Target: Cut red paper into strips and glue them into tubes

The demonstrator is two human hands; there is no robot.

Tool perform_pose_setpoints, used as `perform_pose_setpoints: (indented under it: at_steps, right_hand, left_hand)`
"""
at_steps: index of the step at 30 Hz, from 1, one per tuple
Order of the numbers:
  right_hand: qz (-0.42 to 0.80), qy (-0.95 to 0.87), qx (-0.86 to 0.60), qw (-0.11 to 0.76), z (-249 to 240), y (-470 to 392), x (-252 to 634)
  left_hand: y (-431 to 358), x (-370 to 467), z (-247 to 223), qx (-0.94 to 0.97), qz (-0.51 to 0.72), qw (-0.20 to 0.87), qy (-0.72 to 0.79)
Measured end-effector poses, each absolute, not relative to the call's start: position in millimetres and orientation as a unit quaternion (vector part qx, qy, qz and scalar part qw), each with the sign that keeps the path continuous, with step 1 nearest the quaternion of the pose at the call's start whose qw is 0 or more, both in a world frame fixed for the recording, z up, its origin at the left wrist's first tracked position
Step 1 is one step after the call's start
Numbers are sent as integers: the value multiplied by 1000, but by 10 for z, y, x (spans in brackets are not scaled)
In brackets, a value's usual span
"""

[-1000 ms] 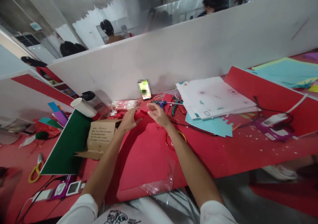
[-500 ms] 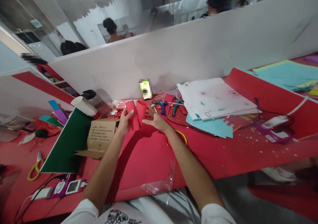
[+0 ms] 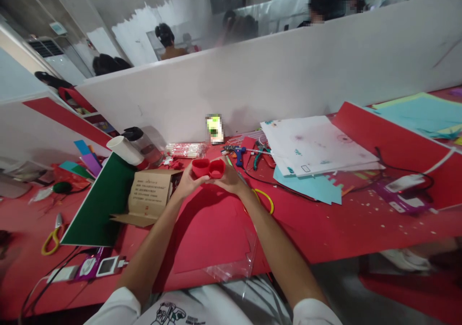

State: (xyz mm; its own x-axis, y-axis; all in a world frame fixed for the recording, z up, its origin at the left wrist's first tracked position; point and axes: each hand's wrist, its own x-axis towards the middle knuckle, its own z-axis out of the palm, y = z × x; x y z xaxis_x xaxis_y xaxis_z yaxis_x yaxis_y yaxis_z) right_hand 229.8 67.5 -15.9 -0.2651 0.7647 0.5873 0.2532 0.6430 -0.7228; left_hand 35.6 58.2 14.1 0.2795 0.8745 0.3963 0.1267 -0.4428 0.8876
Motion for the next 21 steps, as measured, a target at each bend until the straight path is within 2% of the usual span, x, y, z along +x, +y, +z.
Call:
perform_pose_setpoints:
  at_steps: [7, 13, 21]
  right_hand:
    - [219, -758, -348, 506, -203, 645, 2334]
    - [219, -772, -327, 498, -207, 618, 2284]
    - [270, -723, -342, 536, -165, 582, 2188]
  left_hand:
    - [555, 357, 110, 712, 537, 311, 330]
    - [521, 456, 185, 736, 544, 313, 254]
    - [504, 588, 129, 702, 550, 317, 321]
